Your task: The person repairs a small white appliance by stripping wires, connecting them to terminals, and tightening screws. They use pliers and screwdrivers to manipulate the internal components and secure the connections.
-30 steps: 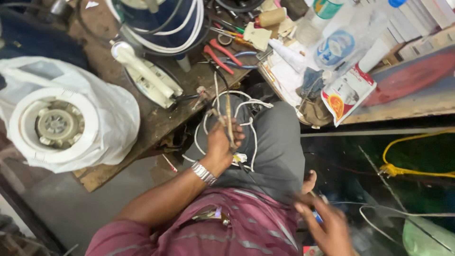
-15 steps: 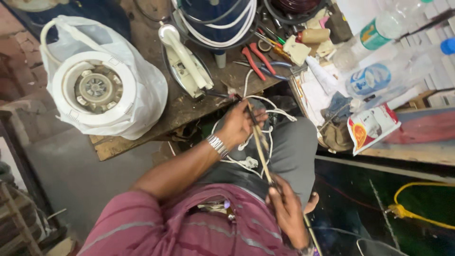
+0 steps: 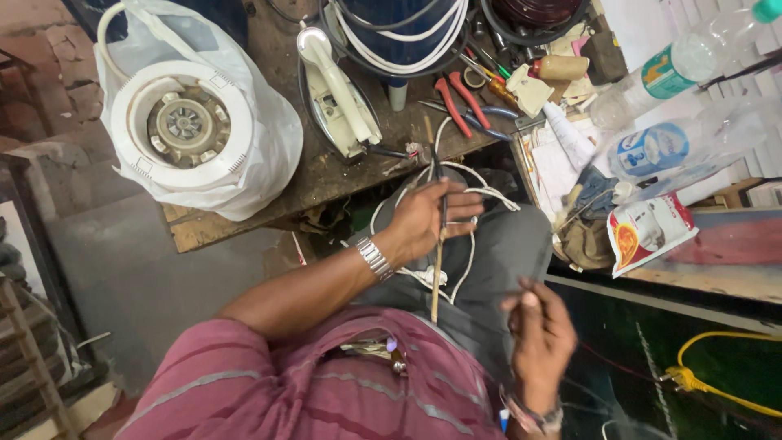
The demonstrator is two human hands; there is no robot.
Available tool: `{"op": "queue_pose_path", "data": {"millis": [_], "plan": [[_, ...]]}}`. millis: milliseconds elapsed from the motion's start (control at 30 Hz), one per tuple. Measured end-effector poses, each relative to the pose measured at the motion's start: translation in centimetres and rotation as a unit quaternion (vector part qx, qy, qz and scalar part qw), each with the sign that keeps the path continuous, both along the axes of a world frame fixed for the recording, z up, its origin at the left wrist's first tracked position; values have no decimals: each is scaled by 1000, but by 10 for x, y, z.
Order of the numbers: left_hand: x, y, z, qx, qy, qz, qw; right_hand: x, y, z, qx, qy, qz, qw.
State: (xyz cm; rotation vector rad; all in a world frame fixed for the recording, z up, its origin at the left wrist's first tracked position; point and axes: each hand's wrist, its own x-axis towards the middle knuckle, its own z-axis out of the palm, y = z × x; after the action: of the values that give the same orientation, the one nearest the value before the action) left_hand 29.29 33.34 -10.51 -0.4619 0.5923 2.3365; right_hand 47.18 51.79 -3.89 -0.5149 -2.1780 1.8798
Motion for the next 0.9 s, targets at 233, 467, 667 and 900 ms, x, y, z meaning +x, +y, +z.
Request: {"op": "queue_pose_path", "data": {"millis": [233,467,667,900], "plan": [[41,0,31,41,47,-25,998,-13,-49,-2,249,-85,157,952],[70,-2,15,-191,134,-13,972,26,-11,52,393,50,79,915],[88,-30,7,-270,170,7,948,155,112,122,405,386,-366,744],[64,-33,-28,-209,232,34,949,320,229,130,388,422,-622,533]]}}
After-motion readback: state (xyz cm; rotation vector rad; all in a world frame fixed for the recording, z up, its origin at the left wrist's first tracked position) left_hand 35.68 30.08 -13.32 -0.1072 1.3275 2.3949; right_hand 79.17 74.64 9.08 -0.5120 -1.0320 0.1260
